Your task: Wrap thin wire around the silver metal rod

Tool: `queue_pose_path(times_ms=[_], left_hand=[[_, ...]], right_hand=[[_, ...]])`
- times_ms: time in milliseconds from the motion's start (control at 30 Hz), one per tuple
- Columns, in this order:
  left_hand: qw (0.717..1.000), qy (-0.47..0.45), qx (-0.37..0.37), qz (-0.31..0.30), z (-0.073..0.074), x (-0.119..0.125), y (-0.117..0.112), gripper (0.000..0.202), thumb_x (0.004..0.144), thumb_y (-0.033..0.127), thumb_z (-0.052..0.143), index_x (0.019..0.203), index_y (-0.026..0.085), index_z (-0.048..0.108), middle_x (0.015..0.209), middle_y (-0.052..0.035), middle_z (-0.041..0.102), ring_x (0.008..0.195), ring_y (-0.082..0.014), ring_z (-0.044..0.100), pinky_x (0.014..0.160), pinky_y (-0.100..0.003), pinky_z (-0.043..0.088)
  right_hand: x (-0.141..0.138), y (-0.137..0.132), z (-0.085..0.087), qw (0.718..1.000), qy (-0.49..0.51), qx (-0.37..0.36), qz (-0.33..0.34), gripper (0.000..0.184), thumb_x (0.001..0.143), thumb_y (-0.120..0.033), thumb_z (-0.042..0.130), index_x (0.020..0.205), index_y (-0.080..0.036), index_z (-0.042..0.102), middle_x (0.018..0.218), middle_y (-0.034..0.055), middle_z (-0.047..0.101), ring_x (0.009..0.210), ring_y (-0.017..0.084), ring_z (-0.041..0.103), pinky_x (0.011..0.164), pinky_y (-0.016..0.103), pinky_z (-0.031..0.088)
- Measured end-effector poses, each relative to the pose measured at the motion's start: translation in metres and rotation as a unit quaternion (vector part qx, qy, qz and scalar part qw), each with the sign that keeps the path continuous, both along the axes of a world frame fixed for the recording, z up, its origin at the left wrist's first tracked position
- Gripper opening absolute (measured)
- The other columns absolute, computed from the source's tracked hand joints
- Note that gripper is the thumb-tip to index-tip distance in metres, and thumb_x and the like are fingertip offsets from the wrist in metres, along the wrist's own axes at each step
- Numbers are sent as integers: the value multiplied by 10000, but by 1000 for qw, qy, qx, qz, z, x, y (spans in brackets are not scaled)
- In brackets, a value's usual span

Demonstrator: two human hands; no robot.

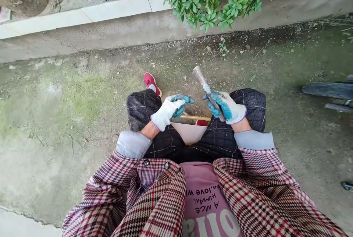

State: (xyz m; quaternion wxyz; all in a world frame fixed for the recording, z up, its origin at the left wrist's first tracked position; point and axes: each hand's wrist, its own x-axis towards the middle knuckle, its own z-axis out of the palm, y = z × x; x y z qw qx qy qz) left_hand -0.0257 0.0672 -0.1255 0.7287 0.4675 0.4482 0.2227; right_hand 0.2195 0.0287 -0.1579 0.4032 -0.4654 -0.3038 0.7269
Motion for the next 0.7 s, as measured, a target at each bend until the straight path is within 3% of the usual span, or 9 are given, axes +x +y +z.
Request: queue_pose_path(times_ms=[100,200,333,367,433,533,600,700], left_hand=[[999,0,-21,33,4,-11,-5,529,769,592,740,987,111,724,438,117,362,351,-45,259,382,-211,221],[997,71,0,42,12,-16,-12,426,728,514,786,873,116,744,471,83,449,392,-39,308,397,-202,222],[992,118,24,21,21,-15,-21,293,656,381,825,759,121,741,624,11,643,498,-54,421,442,-199,288],[993,113,27,14,23,-15,-22,269,655,357,818,764,123,744,643,7,657,517,-62,443,457,-201,312],[994,102,38,5,28,-16,-25,225,667,317,792,783,129,748,645,12,655,537,-74,473,482,-204,351],[995,85,52,10,39,-20,-27,185,698,302,746,792,144,728,624,27,629,513,-74,465,470,-204,353],[996,71,58,1,48,-22,-29,188,706,305,729,815,152,720,643,27,639,496,-72,455,454,-204,346],[994,60,80,-43,56,-21,-33,182,710,295,730,829,158,721,697,8,678,548,-90,522,489,-205,397]], right_hand=[[-4,0,1,1000,-12,8,17,514,762,-623,801,940,-150,704,562,-44,531,400,89,413,320,223,337],[-9,-1,2,997,-58,24,35,549,741,-662,791,920,-150,706,565,-40,535,406,91,414,327,232,340],[-12,-5,17,967,-234,89,47,441,844,-610,707,869,-170,694,602,-16,564,478,114,461,431,256,367],[-11,-5,24,943,-303,126,53,403,882,-576,677,858,-174,695,634,-2,592,526,128,496,481,264,378],[-10,-7,40,866,-448,211,72,332,930,-499,640,890,-179,718,743,31,665,661,172,581,595,287,402],[-8,-9,61,755,-591,265,98,293,971,-424,587,1039,-184,742,935,87,732,814,235,645,689,323,409],[-8,-11,69,704,-647,276,101,316,986,-423,560,1086,-184,741,987,110,733,841,255,649,686,335,399],[-10,-16,75,658,-688,289,97,349,994,-444,547,1147,-193,736,1002,110,721,831,259,639,660,336,376]])
